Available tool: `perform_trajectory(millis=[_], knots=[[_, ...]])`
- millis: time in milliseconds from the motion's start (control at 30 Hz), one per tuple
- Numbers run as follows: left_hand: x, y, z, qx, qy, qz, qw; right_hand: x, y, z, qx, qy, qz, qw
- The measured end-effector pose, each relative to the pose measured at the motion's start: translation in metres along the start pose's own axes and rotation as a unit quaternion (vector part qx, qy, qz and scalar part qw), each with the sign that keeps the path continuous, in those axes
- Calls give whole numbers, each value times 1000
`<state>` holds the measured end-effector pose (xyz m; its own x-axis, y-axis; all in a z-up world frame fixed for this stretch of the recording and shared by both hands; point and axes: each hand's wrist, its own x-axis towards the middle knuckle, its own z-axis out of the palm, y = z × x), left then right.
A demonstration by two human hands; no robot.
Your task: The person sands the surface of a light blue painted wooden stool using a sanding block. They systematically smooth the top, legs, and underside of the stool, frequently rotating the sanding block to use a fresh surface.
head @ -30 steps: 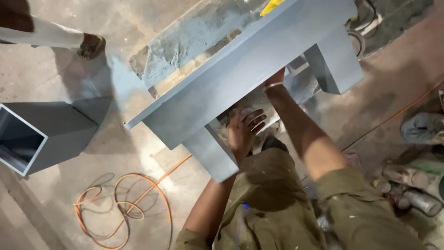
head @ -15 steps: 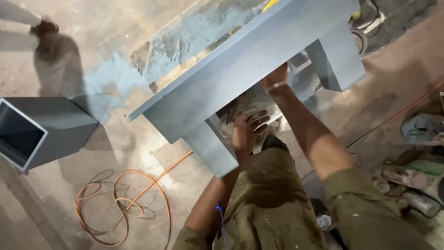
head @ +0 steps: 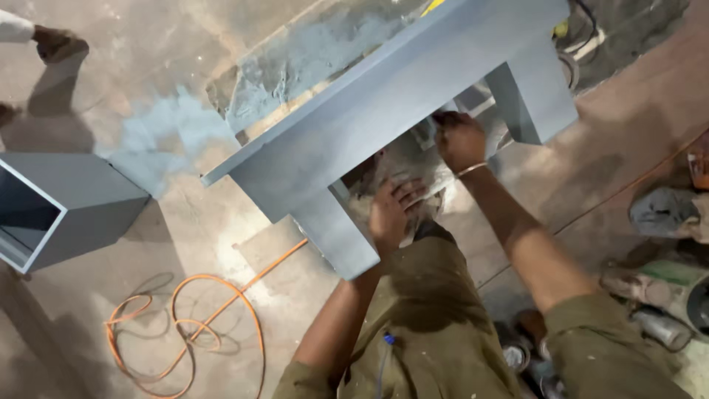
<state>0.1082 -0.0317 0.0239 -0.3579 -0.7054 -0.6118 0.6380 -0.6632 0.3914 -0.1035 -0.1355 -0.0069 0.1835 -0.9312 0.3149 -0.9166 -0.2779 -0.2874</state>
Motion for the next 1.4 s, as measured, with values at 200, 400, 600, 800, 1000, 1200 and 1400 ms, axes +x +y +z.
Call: perform_trajectory(millis=[200, 400, 600, 800, 1000, 1200, 1400], knots=[[5, -15, -2, -10, 14, -1, 1000, 33, 39, -4, -31, 45, -112, 992], [4, -17, 15, 5, 6, 19, 1000, -1, 39, 1, -132, 9, -103, 986], [-3, -34, 39, 16, 58, -25, 998, -1, 86, 4, -41, -20, -199, 979], [9, -73, 42, -56, 50, 55, 996, 50, 102, 52, -29, -20, -221, 975], [22, -104, 42, -109, 75, 66, 989, -12, 99, 7, -23, -45, -274, 960], [35, -121, 49, -124, 96, 87, 984, -56, 118, -28, 253, -118, -12, 960], [53, -121, 51, -73, 102, 138, 982, -89, 143, -56, 669, -113, 455, 577]])
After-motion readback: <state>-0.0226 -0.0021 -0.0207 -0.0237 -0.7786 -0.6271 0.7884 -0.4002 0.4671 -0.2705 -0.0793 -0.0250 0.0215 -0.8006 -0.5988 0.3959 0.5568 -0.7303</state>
